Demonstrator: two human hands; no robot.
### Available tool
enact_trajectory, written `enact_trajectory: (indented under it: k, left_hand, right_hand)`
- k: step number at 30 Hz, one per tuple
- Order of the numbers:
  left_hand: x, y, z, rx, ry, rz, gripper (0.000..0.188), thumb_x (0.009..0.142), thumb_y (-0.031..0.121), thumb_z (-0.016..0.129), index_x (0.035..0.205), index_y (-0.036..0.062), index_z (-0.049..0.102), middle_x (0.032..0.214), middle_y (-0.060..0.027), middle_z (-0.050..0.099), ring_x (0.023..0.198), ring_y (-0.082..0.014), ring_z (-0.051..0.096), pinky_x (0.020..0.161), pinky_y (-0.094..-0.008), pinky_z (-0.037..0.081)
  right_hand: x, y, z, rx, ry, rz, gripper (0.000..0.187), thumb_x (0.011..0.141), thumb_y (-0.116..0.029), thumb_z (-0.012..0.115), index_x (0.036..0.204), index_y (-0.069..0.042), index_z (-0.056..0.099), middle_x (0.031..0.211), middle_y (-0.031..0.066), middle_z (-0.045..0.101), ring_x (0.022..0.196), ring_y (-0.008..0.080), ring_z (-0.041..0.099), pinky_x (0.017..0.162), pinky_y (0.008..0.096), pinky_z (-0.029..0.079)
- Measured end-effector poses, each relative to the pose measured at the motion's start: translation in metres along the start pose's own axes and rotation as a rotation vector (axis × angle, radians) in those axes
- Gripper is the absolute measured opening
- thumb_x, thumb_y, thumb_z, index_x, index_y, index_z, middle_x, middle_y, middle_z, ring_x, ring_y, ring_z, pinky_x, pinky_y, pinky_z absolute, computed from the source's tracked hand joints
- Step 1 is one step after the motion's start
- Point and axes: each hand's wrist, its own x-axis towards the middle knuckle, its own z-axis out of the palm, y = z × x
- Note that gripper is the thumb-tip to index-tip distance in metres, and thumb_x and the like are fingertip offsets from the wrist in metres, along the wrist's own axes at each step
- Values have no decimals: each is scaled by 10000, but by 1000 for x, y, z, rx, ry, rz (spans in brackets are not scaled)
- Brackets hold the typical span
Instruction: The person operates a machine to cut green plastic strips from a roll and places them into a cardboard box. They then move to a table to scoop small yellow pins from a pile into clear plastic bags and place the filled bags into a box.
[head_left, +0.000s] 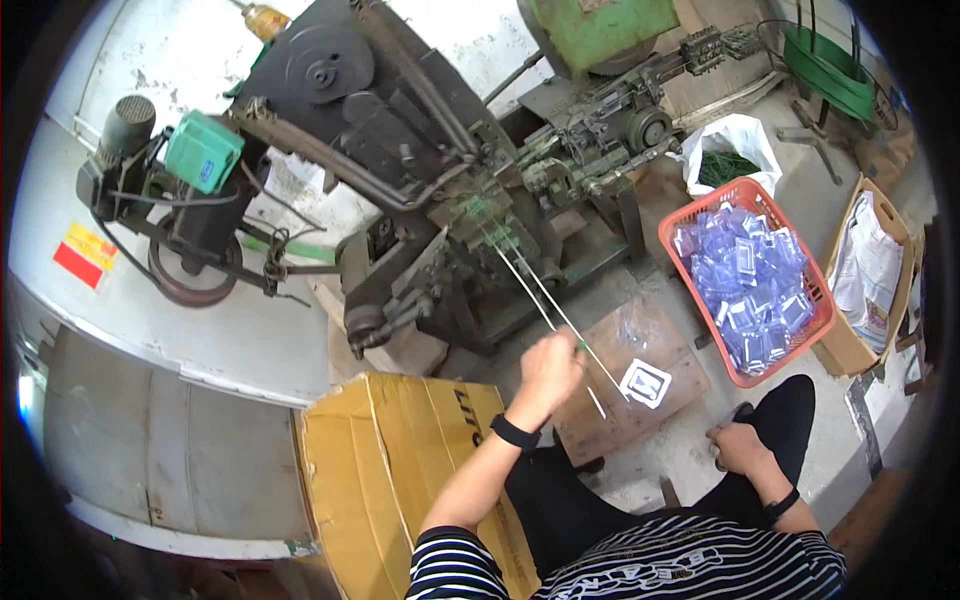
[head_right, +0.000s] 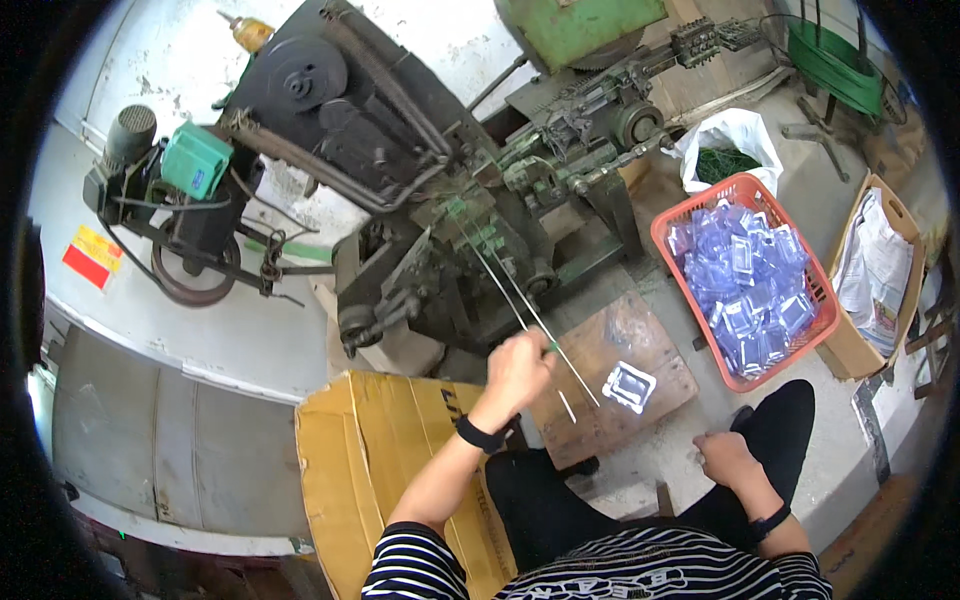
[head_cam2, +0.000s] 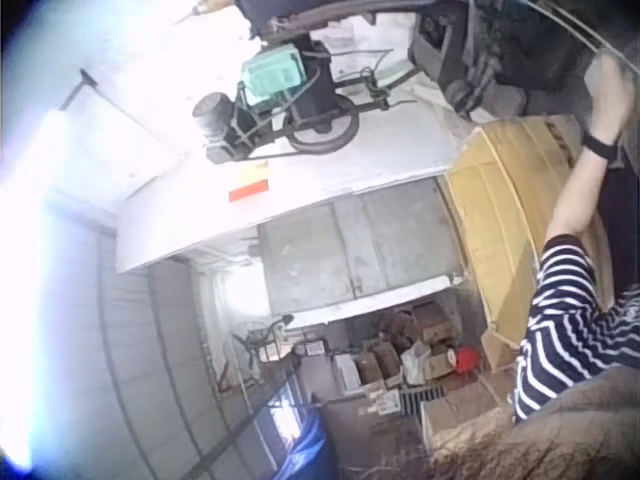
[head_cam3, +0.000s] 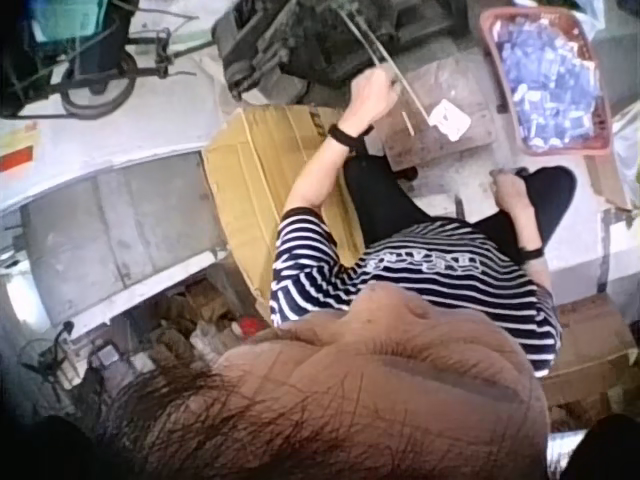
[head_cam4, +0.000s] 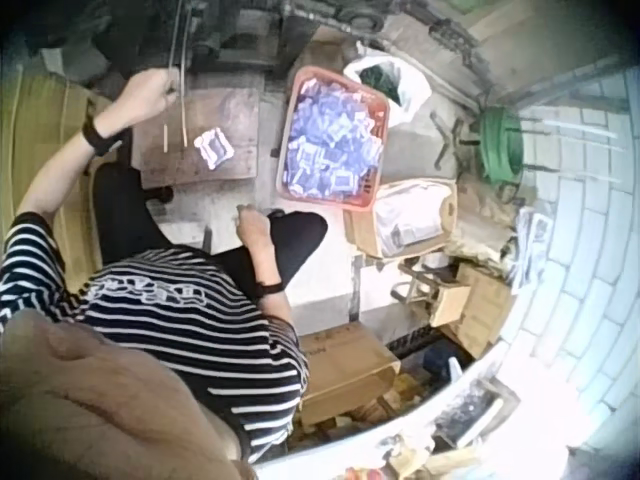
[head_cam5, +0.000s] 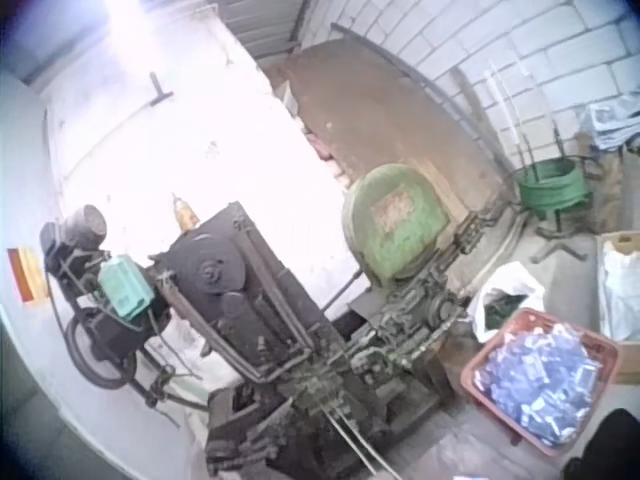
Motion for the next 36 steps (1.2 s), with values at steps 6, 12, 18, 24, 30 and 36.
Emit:
enact_trajectory:
  k: [6, 12, 18, 24, 30, 36]
  left_hand:
    - [-90, 67, 19, 41, -230, 276, 158, 709, 84, 561, 832, -14, 555, 722, -220, 611, 653, -338, 638, 534, -441, 500]
    - [-142, 73, -14, -75, -42, 373, 180, 673, 69, 580, 824, -21, 543, 753, -173, 600, 632, -313, 633, 510, -409, 491]
    - [-172, -46, -179, -183, 364, 50, 79, 725, 62, 570, 743, -12, 593, 625, -142, 587, 552, -220, 577, 520, -349, 451]
    - [-295, -239, -160, -366, 304, -613, 87, 704, 77, 592, 712, -3, 627, 570, -152, 556, 565, -156, 571, 557, -348, 457]
    - [-350, -312, -22, -329, 134, -816, 103, 665, 111, 650, 687, 10, 655, 637, -157, 626, 594, -221, 615, 591, -358, 485]
    - [-372, -329, 53, -289, 229, -940, 127, 646, 137, 669, 660, 15, 638, 644, -183, 609, 627, -280, 616, 603, -383, 479]
  right_hand:
    - [44, -26, -10, 1519, 60, 39, 502, 953, -420, 384, 1198, 0, 509, 1034, 205, 629, 913, 312, 637, 758, 403, 520]
    - [106, -105, -71, 2011, -285, -127, 693, 921, -581, 295, 1358, -44, 307, 1204, 232, 531, 952, 359, 616, 752, 434, 540]
    - [116, -121, -71, 1973, -226, -240, 623, 927, -520, 378, 1306, -25, 392, 1145, 183, 587, 856, 267, 634, 647, 339, 522]
    - [122, -106, -60, 1913, -28, -184, 458, 960, -370, 429, 1253, -21, 474, 961, 119, 655, 667, 126, 612, 500, 231, 462]
    - [122, -114, -59, 1748, 92, -133, 458, 954, -350, 443, 1257, -7, 460, 960, 80, 645, 656, 124, 596, 527, 225, 482]
    - [102, -116, -53, 1676, 108, -78, 430, 941, -368, 467, 1182, -13, 502, 859, 36, 606, 642, 98, 559, 539, 211, 472]
